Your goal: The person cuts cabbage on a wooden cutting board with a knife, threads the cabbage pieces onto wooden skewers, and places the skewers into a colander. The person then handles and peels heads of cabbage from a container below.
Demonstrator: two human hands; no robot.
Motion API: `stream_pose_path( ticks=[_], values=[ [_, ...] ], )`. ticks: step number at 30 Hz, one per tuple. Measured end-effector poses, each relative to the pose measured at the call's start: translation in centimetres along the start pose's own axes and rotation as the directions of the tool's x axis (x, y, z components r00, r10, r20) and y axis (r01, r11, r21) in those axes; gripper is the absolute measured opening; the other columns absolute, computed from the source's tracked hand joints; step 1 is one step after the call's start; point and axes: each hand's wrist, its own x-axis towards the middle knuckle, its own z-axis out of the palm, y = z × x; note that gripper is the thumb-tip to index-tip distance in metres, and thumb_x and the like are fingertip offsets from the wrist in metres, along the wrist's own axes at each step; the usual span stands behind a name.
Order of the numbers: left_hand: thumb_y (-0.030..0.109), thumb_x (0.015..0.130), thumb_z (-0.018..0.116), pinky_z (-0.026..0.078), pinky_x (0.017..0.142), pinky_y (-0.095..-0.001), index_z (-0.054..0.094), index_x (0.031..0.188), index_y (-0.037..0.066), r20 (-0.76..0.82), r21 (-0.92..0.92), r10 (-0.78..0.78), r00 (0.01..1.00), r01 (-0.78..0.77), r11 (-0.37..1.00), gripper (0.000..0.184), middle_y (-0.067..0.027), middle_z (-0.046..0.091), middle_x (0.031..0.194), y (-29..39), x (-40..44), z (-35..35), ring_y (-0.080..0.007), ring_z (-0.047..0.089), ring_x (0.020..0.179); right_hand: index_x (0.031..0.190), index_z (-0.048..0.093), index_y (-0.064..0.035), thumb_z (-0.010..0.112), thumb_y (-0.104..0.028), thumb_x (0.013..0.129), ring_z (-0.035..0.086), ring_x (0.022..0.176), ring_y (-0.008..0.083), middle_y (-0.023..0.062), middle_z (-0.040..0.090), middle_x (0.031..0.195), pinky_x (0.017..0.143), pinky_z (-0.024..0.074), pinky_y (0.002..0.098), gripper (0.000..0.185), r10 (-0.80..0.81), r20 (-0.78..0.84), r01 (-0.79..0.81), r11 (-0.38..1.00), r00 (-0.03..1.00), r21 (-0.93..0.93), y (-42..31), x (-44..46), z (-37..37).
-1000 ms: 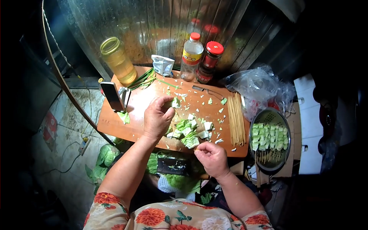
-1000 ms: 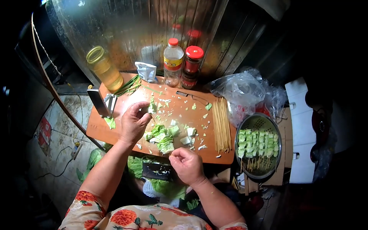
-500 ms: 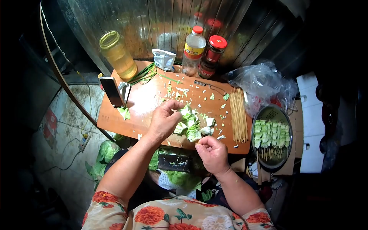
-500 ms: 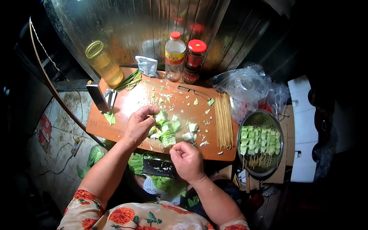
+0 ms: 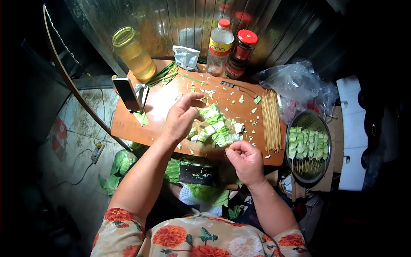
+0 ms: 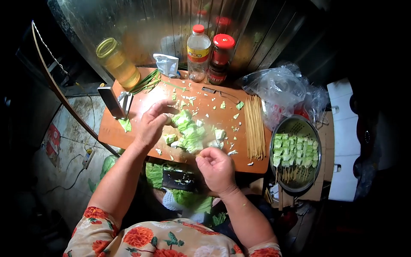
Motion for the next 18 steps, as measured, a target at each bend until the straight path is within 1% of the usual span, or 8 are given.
stream_pose_path(
  ticks=[2, 4, 6, 7, 8, 11, 13, 18],
  values=[
    [0.001, 0.086, 0.048, 0.054, 0.075, -0.0302, 0.054, 0.12, -0.001, -0.117, -0.074, -0.067, 0.991, 0.059, 0.996, 0.035, -0.01, 0.061, 0.101, -1.1, 0.5, -1.1, -0.0166, 0.062, 0.081, 0.087, 0.061, -0.0006, 0.064, -0.006, 0.087, 0.05, 0.063, 0.0023, -0.0026, 0.057, 0.072, 0.057, 0.0431, 0.0183, 0.006, -0.011, -0.012, 0.011, 1.0, 1.0, 0.013, 0.2, 0.1, -0.1],
    [0.005, 0.086, 0.05, 0.053, 0.076, -0.0293, 0.057, 0.12, -0.003, -0.219, 0.286, -0.069, 0.973, 0.131, 0.949, 0.036, -0.0143, 0.067, 0.102, -2.1, 0.7, -1.7, -0.0183, 0.065, 0.084, 0.087, 0.061, -0.0005, 0.064, -0.006, 0.087, 0.05, 0.064, 0.0024, -0.0027, 0.057, 0.072, 0.057, 0.0432, 0.0183, 0.006, 0.0, -0.022, 0.001, 1.0, 1.0, 0.028, 0.1, 0.1, -0.1],
    [0.01, 0.085, 0.056, 0.053, 0.08, -0.0343, 0.061, 0.118, -0.001, -0.145, 0.746, -0.16, 0.976, 0.214, 0.631, 0.035, -0.0194, 0.067, 0.106, -4.0, 0.5, -3.3, -0.0271, 0.067, 0.089, 0.087, 0.061, -0.0005, 0.064, -0.005, 0.087, 0.05, 0.064, 0.0023, -0.0027, 0.057, 0.072, 0.057, 0.0427, 0.0183, 0.005, 0.008, -0.019, -0.007, 0.999, 1.0, 0.033, -0.3, 0.1, 0.1],
    [0.017, 0.084, 0.062, 0.051, 0.086, -0.0377, 0.062, 0.119, 0.001, -0.121, 0.769, -0.328, 0.937, 0.297, 0.566, 0.038, -0.0223, 0.066, 0.108, -4.5, 0.2, -3.5, -0.0338, 0.066, 0.097, 0.087, 0.061, -0.0004, 0.063, -0.005, 0.087, 0.05, 0.064, 0.0022, -0.0029, 0.056, 0.072, 0.056, 0.0423, 0.0183, 0.005, 0.009, -0.007, -0.009, 0.999, 1.0, 0.044, -0.4, 0.0, 0.1],
    [0.022, 0.084, 0.063, 0.05, 0.089, -0.0387, 0.063, 0.118, 0.003, -0.145, 0.858, -0.354, 0.924, 0.296, 0.421, 0.039, -0.023, 0.065, 0.11, -5.0, -0.1, -3.2, -0.0348, 0.064, 0.102, 0.087, 0.061, -0.0003, 0.063, -0.004, 0.087, 0.049, 0.064, 0.0022, -0.0031, 0.056, 0.072, 0.056, 0.0419, 0.0183, 0.004, 0.011, 0.004, -0.011, 0.999, 1.0, 0.053, -0.4, 0.0, 0.1],
    [0.025, 0.085, 0.061, 0.049, 0.091, -0.0405, 0.064, 0.113, 0.002, -0.14, 0.898, -0.526, 0.839, 0.331, 0.289, 0.036, -0.0243, 0.065, 0.109, -6.4, -0.4, -2.8, -0.0361, 0.061, 0.106, 0.086, 0.061, -0.0002, 0.063, -0.003, 0.086, 0.048, 0.063, 0.0021, -0.0035, 0.055, 0.071, 0.055, 0.0411, 0.0182, 0.004, 0.005, 0.011, -0.006, 0.997, 1.0, 0.079, -0.4, 0.1, 0.3],
    [0.028, 0.085, 0.061, 0.049, 0.088, -0.0425, 0.063, 0.105, -0.001, -0.122, 0.943, -0.3, 0.946, 0.204, 0.262, 0.035, -0.0262, 0.065, 0.104, -9.1, -1.0, -3.3, -0.0378, 0.061, 0.102, 0.086, 0.061, -0.0002, 0.063, -0.003, 0.086, 0.048, 0.062, 0.0021, -0.0035, 0.055, 0.071, 0.055, 0.0409, 0.0181, 0.004, 0.01, 0.008, -0.011, 0.996, 1.0, 0.088, -0.4, 0.0, 0.4],
    [0.028, 0.082, 0.065, 0.05, 0.085, -0.0437, 0.06, 0.1, -0.004, -0.157, 0.926, -0.344, 0.926, 0.259, 0.274, 0.036, -0.0269, 0.065, 0.097, -8.7, -0.6, -3.0, -0.0395, 0.062, 0.097, 0.086, 0.061, -0.0001, 0.064, -0.003, 0.085, 0.048, 0.062, 0.0022, -0.0036, 0.055, 0.07, 0.055, 0.0407, 0.0182, 0.004, -0.017, 0.008, 0.016, 0.998, 1.0, 0.063, -0.3, -0.1, 0.3]
  ],
)
